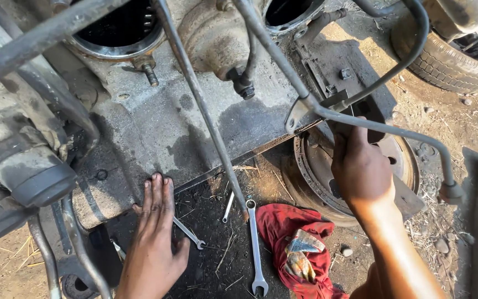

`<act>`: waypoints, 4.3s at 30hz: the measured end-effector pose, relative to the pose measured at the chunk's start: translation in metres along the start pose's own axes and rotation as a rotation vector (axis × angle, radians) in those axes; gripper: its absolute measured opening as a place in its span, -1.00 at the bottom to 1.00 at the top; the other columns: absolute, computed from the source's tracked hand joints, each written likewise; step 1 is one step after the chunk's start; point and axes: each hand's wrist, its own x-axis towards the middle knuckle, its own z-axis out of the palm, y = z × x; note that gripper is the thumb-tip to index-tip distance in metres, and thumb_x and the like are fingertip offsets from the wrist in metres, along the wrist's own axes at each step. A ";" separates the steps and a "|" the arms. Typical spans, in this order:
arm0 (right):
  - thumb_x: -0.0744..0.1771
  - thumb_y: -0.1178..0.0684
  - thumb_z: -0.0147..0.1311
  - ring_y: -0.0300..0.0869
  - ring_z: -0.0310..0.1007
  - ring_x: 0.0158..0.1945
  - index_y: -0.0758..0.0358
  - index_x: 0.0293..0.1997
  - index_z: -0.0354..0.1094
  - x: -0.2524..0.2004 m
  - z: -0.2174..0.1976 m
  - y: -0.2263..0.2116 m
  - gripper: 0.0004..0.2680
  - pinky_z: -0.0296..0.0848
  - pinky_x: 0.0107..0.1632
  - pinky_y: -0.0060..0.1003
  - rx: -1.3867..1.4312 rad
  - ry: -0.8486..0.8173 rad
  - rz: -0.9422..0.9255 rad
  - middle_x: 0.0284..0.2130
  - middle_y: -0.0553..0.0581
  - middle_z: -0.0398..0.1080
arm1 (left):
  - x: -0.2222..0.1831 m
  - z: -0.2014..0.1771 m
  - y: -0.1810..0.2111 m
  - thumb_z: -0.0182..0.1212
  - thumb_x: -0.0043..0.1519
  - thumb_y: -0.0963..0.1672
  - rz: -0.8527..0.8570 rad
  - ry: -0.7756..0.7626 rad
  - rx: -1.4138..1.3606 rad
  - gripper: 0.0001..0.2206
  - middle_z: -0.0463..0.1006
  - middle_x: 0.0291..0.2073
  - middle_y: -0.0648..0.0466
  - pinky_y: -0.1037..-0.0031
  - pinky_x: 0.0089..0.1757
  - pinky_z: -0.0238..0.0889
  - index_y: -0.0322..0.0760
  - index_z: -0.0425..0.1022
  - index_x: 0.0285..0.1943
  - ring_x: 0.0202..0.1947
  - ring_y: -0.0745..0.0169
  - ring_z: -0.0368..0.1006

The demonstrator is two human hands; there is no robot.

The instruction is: Scraping and cleaning an engine block using a scraper and a screwdriver

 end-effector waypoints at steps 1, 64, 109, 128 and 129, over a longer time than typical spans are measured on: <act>0.53 0.10 0.11 0.46 0.60 -0.42 0.33 0.18 0.29 0.001 -0.004 -0.002 -0.86 0.44 -0.43 0.37 0.044 -0.033 0.028 -0.37 0.52 0.61 | 0.002 -0.001 0.003 0.35 -0.12 -0.28 0.011 0.006 -0.006 0.17 -0.29 0.75 -0.61 -0.61 0.37 -0.21 -0.58 -0.24 0.79 0.69 -0.81 -0.38; 0.49 0.12 0.08 0.53 0.52 -0.49 0.51 0.29 0.04 -0.005 0.013 0.013 -0.69 0.39 -0.47 0.42 0.133 -0.064 0.065 -0.48 0.61 0.53 | 0.000 0.005 0.011 0.36 -0.08 -0.28 -0.012 0.078 -0.065 0.16 -0.28 0.78 -0.50 -0.60 0.41 -0.35 -0.46 -0.23 0.82 0.73 -0.72 -0.43; 0.44 0.02 0.13 -0.17 0.50 -0.52 0.24 0.39 0.33 -0.036 -0.048 -0.077 -0.67 0.45 -0.46 -0.20 0.786 -0.487 0.112 -0.43 0.11 0.59 | 0.003 -0.005 0.013 0.37 -0.04 -0.32 -0.039 0.029 -0.084 0.17 -0.39 0.82 -0.29 -0.40 0.50 -0.49 -0.33 -0.26 0.84 0.77 -0.37 -0.53; 0.48 0.11 0.10 -0.22 0.24 -0.68 0.18 0.53 0.24 -0.033 -0.044 -0.099 -0.63 0.14 -0.66 -0.28 1.077 -0.335 0.199 -0.56 0.05 0.40 | 0.001 -0.009 0.019 0.41 -0.01 -0.32 -0.036 0.015 -0.065 0.17 -0.36 0.81 -0.32 -0.30 0.52 -0.44 -0.38 -0.29 0.84 0.76 -0.43 -0.51; 0.48 0.11 0.09 -0.19 0.28 -0.67 0.25 0.52 0.23 -0.030 -0.039 -0.098 -0.63 0.23 -0.63 -0.24 0.992 -0.296 0.166 -0.48 0.12 0.46 | 0.002 -0.010 0.019 0.42 -0.02 -0.33 -0.028 0.036 -0.068 0.16 -0.32 0.81 -0.31 -0.36 0.50 -0.43 -0.38 -0.24 0.83 0.76 -0.43 -0.48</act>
